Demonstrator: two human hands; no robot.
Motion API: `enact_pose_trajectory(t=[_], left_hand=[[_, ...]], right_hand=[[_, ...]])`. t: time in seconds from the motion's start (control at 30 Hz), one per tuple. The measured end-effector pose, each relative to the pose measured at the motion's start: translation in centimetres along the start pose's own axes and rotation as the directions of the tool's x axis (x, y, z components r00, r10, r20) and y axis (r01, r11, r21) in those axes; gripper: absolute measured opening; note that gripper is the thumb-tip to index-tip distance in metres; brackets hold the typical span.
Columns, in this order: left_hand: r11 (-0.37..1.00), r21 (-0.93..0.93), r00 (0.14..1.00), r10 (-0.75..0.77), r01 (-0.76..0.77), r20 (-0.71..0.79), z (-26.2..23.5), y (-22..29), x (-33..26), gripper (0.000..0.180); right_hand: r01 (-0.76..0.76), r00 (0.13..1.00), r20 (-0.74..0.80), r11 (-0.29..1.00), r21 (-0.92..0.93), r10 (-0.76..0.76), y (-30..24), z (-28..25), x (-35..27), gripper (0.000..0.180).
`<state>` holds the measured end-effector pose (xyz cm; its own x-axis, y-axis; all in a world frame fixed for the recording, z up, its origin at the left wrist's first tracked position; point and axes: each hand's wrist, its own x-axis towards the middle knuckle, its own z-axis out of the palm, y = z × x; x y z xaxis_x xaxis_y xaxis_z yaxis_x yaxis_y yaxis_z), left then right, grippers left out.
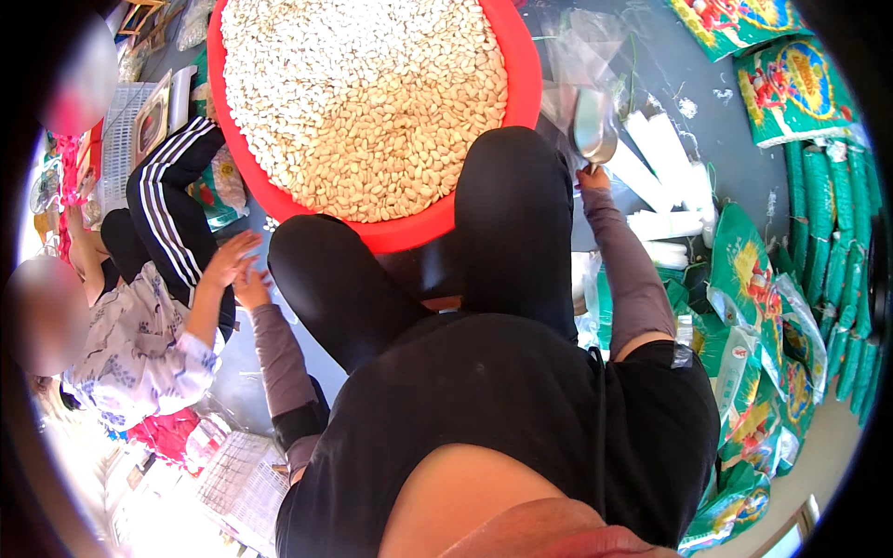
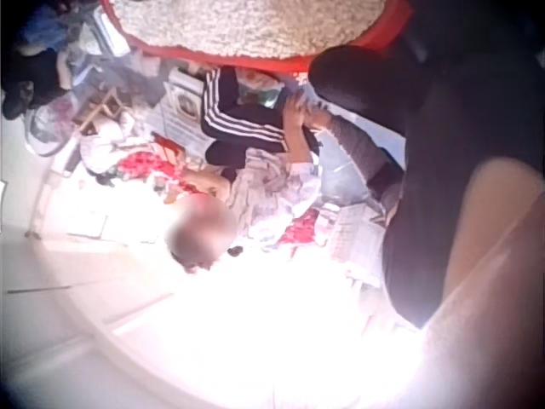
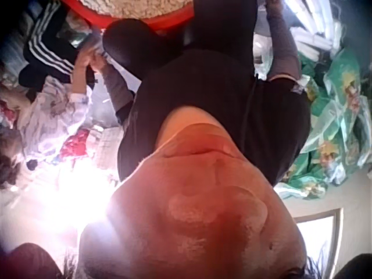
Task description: The person scoops peanuts from a large red basin into clear plastic bags using a metal scoop. They then place the filled bags on the floor and occasionally gather spilled peanuts from the floor back into the basin.
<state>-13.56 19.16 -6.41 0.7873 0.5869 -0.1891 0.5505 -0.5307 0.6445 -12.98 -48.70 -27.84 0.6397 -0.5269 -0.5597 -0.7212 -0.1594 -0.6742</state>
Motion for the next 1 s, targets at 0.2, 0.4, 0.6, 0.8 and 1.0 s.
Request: enact_pose_trajectory(t=[0.2,0.4,0.6,0.8,1.0], left_hand=[[0.784,-0.533,0.941,0.331,-0.318,-0.074,-0.6,15.6,-7.7,0.026],[0.762,-0.646,0.446,0.563,0.046,0.696,6.5,25.8,-16.3,0.039],[0.351,-0.567,0.250,0.641,0.745,0.726,10.3,26.9,-18.0,0.054],[0.339,-0.917,0.717,0.586,0.208,0.379,6.9,24.2,-15.1,0.015],[0.548,-0.219,0.589,0.731,-0.807,-0.345,6.0,23.4,-13.3,0.020]], right_hand=[[0.118,0.930,0.156,0.671,0.732,-0.334,-15.4,-7.3,-9.9,0.021],[0.020,0.635,0.403,0.535,0.845,-0.659,-29.2,-5.4,-23.8,0.018],[-0.085,0.374,0.574,0.589,0.804,-0.729,-32.3,-1.4,-32.2,0.017],[-0.235,0.338,0.650,0.608,0.758,-0.680,-29.6,0.6,-28.4,0.016],[0.248,0.586,0.505,0.734,0.633,-0.634,-29.6,4.5,-27.9,0.022]])
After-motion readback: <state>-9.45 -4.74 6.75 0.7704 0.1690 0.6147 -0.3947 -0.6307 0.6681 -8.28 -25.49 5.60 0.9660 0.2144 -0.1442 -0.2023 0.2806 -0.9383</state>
